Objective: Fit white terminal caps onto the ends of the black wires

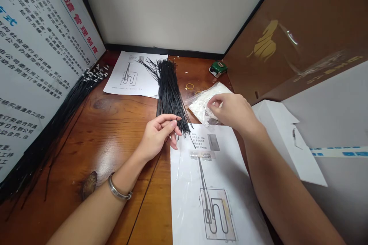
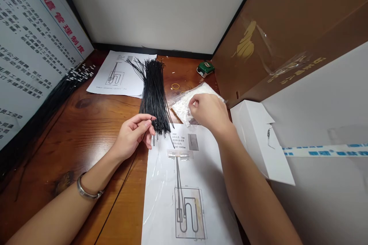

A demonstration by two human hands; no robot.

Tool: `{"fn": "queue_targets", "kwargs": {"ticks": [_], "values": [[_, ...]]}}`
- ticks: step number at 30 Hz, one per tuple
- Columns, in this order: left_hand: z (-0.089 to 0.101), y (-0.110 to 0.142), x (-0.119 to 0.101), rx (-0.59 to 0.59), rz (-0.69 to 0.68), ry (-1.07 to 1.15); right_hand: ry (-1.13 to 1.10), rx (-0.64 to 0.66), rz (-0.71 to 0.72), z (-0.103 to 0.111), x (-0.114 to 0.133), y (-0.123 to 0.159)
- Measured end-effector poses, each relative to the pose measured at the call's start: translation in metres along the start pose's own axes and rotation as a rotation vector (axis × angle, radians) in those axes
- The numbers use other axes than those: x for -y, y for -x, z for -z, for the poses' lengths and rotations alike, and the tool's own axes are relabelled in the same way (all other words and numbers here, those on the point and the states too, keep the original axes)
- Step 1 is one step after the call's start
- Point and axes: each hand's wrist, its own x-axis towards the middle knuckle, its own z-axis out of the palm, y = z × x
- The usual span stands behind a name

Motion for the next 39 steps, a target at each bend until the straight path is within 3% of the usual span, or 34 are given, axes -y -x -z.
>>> {"fn": "queue_targets", "kwargs": {"ticks": [4, 7, 11, 18, 25, 39], "values": [[-0.002, -0.001, 0.003, -0.011, 0.068, -0.015, -0.383, 0.006, 0.102, 0.006, 0.017, 0.01], [-0.002, -0.001, 0.002, -0.054, 0.05, -0.033, -0.676, 0.119, 0.185, 0.003, 0.034, 0.019], [-0.003, -0.001, 0.002, -0.058, 0.031, -0.037, -0.92, 0.243, 0.186, -0.007, 0.048, 0.027], [-0.001, -0.001, 0.003, -0.085, -0.019, -0.054, -0.957, 0.38, 0.067, -0.01, 0.055, 0.032], [-0.002, -0.001, 0.002, -0.109, -0.07, -0.098, -1.004, 0.37, 0.164, -0.016, 0.051, 0.03], [-0.002, 0.0, 0.003, -0.173, -0.15, -0.192, -0.998, 0.375, 0.142, -0.015, 0.05, 0.03]]}}
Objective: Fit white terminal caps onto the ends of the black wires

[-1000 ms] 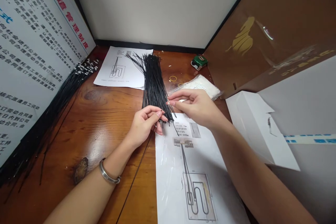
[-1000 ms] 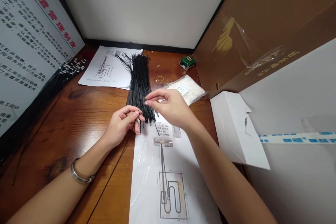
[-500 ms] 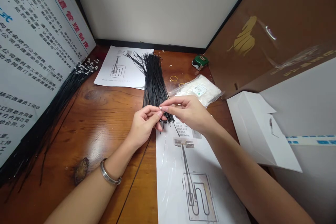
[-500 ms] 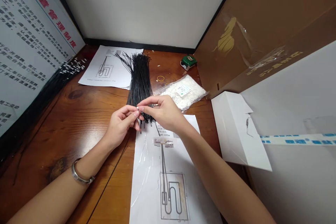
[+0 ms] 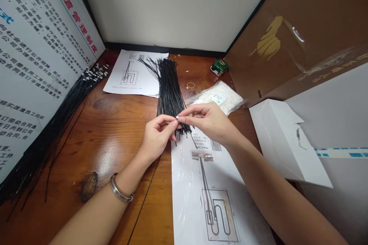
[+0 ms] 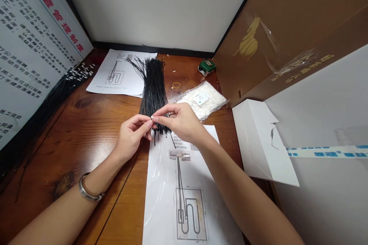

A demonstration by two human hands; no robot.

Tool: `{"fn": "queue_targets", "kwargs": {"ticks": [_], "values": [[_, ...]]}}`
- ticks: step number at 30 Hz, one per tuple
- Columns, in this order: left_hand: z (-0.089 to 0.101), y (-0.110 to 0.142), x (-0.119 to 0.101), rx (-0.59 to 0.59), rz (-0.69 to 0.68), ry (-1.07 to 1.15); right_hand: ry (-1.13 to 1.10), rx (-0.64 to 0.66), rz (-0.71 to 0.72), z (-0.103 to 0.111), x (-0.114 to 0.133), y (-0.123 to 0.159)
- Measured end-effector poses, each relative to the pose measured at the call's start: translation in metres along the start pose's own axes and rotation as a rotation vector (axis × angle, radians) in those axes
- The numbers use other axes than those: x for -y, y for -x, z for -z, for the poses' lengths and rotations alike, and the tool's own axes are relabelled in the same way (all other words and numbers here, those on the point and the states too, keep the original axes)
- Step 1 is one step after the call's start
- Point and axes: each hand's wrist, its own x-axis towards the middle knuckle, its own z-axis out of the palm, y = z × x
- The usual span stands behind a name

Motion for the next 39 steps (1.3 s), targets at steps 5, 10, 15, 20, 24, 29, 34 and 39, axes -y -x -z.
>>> {"fn": "queue_targets", "kwargs": {"ticks": [5, 10, 15, 20, 24, 29, 34, 39], "values": [[0.0012, -0.0002, 0.0005, 0.003, 0.004, -0.018, 0.076, -0.018, 0.025, 0.0002, 0.0003, 0.0], [0.0, -0.0001, -0.0016, -0.004, 0.005, -0.012, 0.11, -0.025, 0.037, 0.0009, -0.0009, 0.0001], [-0.0009, 0.0003, -0.0035, -0.003, 0.011, -0.029, 0.139, -0.019, 0.019, 0.0012, -0.0008, 0.0008], [-0.0009, 0.0006, -0.0037, -0.009, 0.014, -0.034, 0.179, -0.015, -0.017, 0.0009, -0.0007, 0.0011], [-0.0015, 0.0004, -0.0046, -0.009, 0.032, -0.043, 0.209, -0.019, -0.002, 0.0011, -0.0003, 0.0015], [-0.0016, -0.0002, -0.003, -0.007, 0.053, -0.054, 0.304, -0.018, 0.057, 0.0018, -0.0009, 0.0025], [-0.0012, 0.0001, -0.002, -0.004, 0.07, -0.072, 0.38, -0.022, 0.119, 0.0023, -0.0019, 0.0037], [-0.0017, 0.0004, -0.0027, -0.006, 0.075, -0.079, 0.447, -0.04, 0.172, 0.0014, 0.0006, 0.005]]}}
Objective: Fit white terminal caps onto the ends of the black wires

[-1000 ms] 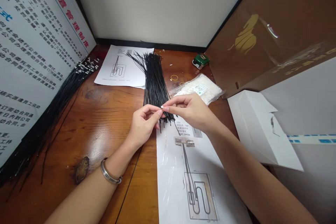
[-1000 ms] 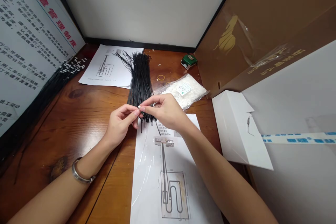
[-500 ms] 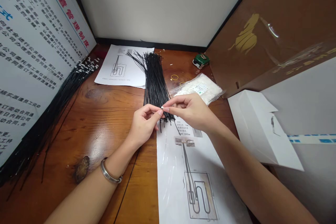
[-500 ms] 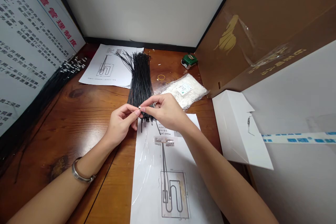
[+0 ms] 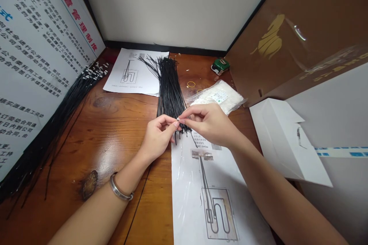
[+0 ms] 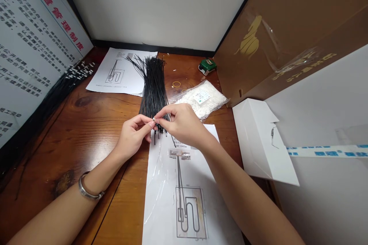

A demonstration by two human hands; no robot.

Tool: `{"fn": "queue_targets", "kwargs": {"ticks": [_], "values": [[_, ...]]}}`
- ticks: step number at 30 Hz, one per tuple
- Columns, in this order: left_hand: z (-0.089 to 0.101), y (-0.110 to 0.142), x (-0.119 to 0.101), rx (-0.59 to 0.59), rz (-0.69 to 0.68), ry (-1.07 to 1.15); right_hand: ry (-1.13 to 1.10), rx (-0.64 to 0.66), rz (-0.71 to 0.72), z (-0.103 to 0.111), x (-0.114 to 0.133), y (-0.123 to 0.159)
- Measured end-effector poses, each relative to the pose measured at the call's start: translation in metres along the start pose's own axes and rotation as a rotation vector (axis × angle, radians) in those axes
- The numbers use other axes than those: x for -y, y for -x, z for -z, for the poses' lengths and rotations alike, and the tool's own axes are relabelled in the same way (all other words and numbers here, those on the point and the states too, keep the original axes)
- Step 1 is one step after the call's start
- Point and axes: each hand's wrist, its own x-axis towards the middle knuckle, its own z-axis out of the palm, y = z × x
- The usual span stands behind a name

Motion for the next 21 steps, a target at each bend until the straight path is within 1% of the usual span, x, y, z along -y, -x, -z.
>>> {"fn": "queue_targets", "kwargs": {"ticks": [10, 15, 21], "values": [[-0.0026, 0.0002, 0.0013, -0.017, 0.011, -0.007, 0.101, 0.006, 0.023, 0.0015, 0.0028, 0.001], [-0.001, 0.0003, 0.0036, -0.003, 0.001, -0.028, 0.118, 0.009, 0.033, 0.0025, 0.0049, 0.001], [-0.0017, 0.0002, 0.0019, -0.016, 0.001, -0.034, 0.135, 0.007, 0.019, 0.0011, 0.0035, 0.0017]]}}
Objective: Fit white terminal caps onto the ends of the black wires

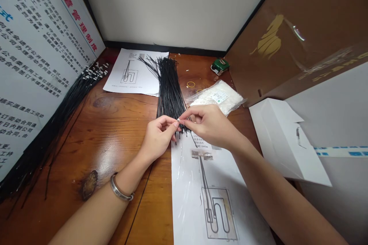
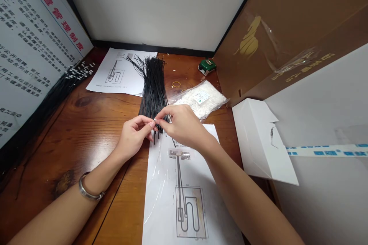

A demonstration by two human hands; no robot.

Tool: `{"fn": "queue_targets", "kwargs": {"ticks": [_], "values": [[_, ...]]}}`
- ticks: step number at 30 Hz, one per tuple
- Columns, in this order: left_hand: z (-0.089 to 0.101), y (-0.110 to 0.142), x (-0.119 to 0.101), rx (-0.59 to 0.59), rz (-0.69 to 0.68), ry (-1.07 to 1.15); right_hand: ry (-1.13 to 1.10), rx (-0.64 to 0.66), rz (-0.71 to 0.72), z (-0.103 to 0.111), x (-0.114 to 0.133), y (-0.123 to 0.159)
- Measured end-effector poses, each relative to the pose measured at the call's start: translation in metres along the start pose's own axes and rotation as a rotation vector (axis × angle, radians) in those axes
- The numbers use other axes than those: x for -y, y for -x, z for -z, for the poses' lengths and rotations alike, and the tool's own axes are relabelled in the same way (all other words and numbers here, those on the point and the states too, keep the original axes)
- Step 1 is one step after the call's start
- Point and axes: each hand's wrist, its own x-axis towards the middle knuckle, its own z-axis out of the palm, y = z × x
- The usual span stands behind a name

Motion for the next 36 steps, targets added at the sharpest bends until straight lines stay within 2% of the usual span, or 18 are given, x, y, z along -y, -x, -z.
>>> {"fn": "queue_targets", "kwargs": {"ticks": [9, 21, 30, 36], "values": [[-0.0001, -0.0003, 0.0013, -0.004, 0.008, -0.026, 0.037, -0.008, 0.037, -0.0005, 0.0031, -0.0003], [-0.001, -0.0006, 0.0033, -0.02, -0.019, -0.04, 0.032, 0.043, -0.066, 0.0002, 0.001, -0.0008], [-0.0003, -0.0017, 0.0044, -0.008, -0.023, -0.014, 0.035, 0.027, -0.05, 0.0004, 0.0003, -0.0011], [-0.0029, -0.0031, 0.0066, -0.089, 0.009, 0.013, 0.006, 0.013, -0.071, 0.0001, 0.0009, -0.001]]}}
